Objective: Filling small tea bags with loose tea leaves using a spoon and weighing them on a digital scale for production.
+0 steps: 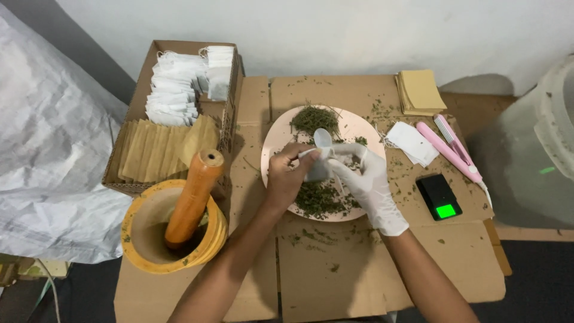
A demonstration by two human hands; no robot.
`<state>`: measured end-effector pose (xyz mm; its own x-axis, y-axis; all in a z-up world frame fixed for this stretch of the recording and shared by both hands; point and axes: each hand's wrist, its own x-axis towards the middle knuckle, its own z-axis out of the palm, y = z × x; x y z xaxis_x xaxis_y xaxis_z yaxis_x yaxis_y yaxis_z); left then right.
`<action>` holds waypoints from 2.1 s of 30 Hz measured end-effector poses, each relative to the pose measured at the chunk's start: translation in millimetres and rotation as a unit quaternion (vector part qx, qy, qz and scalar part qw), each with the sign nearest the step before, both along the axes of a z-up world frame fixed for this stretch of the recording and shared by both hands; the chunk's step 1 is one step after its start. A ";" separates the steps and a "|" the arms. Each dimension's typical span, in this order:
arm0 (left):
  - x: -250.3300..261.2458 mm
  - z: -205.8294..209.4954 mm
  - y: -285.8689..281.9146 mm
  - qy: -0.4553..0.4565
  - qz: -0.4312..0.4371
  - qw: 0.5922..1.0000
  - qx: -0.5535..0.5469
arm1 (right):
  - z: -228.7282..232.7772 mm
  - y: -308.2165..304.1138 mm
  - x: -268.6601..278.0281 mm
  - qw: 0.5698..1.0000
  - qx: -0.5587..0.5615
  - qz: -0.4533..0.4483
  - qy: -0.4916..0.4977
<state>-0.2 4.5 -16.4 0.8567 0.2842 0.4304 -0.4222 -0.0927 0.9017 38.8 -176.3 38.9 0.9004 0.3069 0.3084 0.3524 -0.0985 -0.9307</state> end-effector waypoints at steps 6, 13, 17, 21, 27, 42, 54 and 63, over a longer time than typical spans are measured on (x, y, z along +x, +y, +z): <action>2.2 -4.1 -1.2 -0.005 -0.003 1.000 0.000 | -12.2 -1.3 2.3 0.998 -0.005 0.023 0.059; 1.0 5.9 2.8 0.007 -0.019 1.000 -0.008 | -18.2 -3.3 4.0 0.994 -0.011 0.011 0.110; -6.2 2.0 -1.9 0.028 -0.016 0.999 -0.030 | -6.9 4.1 -5.5 0.991 0.008 0.038 0.128; 2.8 -3.6 5.5 0.037 -0.008 0.999 -0.008 | -16.8 0.4 4.0 0.993 -0.010 0.045 0.108; -12.0 22.8 -4.8 0.024 -0.041 0.998 -0.038 | -4.1 1.6 -5.2 0.993 -0.006 0.054 0.100; 6.1 -4.7 -3.2 0.054 0.001 0.999 0.004 | -40.5 -9.9 14.9 0.996 0.066 0.023 0.056; -11.6 34.2 -9.2 0.073 -0.073 0.995 0.002 | -27.0 -11.8 16.6 0.992 0.107 0.004 0.062; 5.6 -14.1 0.3 0.127 -0.102 0.986 -0.041 | -1.4 -5.8 -0.7 0.990 0.130 0.000 0.047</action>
<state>5.4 4.8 -30.4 0.9769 0.1193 0.1770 -0.1838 0.0479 0.9818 38.1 -182.0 37.5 0.9292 0.2272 0.2916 0.2629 0.1486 -0.9533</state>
